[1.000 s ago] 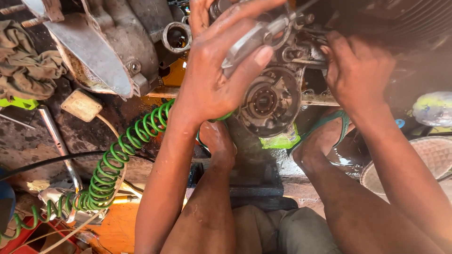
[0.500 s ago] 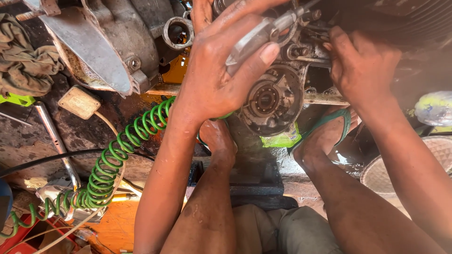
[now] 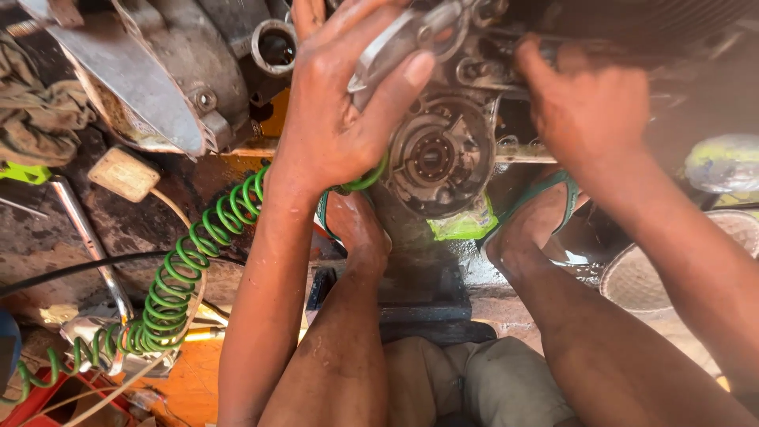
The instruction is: Cleaning disassembled motorcycle engine components using a brush, cleaning fluid, and an air blow gun to remove grease and grime.
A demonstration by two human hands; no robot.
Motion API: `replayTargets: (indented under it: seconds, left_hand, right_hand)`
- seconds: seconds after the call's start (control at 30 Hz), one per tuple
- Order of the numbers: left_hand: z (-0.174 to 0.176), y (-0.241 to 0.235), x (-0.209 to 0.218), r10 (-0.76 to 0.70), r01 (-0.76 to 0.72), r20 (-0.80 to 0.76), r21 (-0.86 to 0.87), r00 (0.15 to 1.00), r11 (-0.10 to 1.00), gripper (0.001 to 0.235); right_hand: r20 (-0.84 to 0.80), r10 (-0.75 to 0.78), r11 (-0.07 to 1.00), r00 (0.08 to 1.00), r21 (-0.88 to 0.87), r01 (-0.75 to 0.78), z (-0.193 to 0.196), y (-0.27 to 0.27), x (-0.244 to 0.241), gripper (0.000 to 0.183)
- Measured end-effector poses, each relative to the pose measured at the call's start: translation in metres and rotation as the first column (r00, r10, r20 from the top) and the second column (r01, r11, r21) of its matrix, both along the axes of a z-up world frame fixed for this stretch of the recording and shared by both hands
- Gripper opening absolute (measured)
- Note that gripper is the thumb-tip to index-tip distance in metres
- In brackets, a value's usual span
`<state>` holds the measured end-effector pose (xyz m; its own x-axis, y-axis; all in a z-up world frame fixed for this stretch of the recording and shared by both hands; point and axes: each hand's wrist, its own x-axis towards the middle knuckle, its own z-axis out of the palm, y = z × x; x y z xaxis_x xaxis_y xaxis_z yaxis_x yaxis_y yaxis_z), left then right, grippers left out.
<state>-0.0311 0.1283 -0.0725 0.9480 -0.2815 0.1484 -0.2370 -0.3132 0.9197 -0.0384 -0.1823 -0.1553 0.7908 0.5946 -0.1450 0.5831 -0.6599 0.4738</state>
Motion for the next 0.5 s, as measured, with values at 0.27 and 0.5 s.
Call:
replayTargets:
  seconds: [0.27, 0.5]
  left_hand:
    - [0.013, -0.001, 0.004, -0.004, 0.005, -0.038, 0.018, 0.999, 1.000, 0.043]
    - [0.010, 0.000, 0.004, 0.033, -0.031, -0.049, 0.035, 0.998, 0.999, 0.041]
  right_hand:
    - [-0.140, -0.094, 0.995, 0.986, 0.010, 0.097, 0.013, 0.010, 0.007, 0.034]
    - [-0.233, -0.140, 0.930, 0.962, 0.302, 0.208, 0.003, -0.010, -0.001, 0.007]
